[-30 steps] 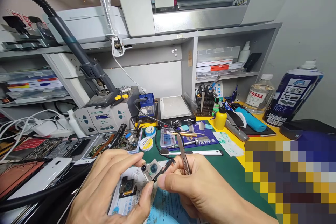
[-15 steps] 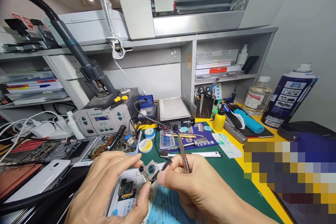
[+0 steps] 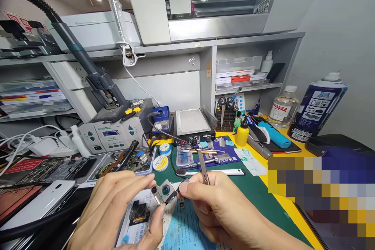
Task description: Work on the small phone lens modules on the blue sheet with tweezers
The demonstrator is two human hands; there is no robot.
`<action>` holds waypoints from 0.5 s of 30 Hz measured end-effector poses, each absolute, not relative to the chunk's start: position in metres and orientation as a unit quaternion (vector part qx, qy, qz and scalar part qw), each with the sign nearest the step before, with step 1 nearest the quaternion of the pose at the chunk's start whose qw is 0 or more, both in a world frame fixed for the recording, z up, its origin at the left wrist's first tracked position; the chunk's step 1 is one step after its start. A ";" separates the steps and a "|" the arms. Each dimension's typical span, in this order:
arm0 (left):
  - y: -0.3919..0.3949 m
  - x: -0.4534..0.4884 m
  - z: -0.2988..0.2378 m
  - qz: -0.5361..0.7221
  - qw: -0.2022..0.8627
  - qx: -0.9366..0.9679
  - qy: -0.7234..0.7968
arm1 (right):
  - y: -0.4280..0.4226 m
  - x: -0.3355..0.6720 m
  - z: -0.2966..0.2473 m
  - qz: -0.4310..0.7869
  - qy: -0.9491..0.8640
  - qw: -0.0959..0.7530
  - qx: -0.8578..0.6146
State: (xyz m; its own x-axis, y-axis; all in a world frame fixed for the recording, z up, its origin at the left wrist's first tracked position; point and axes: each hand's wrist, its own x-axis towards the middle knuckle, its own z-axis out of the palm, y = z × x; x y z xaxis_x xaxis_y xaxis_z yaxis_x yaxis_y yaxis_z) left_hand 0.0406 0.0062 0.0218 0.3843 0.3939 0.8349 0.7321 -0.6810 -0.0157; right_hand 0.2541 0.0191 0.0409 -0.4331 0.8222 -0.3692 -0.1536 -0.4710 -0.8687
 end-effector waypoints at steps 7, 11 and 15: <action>0.003 0.048 0.020 -0.476 0.186 -0.780 -0.361 | 0.017 0.253 0.041 0.758 -0.373 0.342 -0.411; 0.003 0.041 0.022 -0.441 0.195 -0.802 -0.352 | 0.015 0.255 0.039 0.759 -0.369 0.352 -0.404; 0.006 0.037 0.023 -0.436 0.132 -0.794 -0.401 | 0.016 0.261 0.039 0.769 -0.344 0.371 -0.390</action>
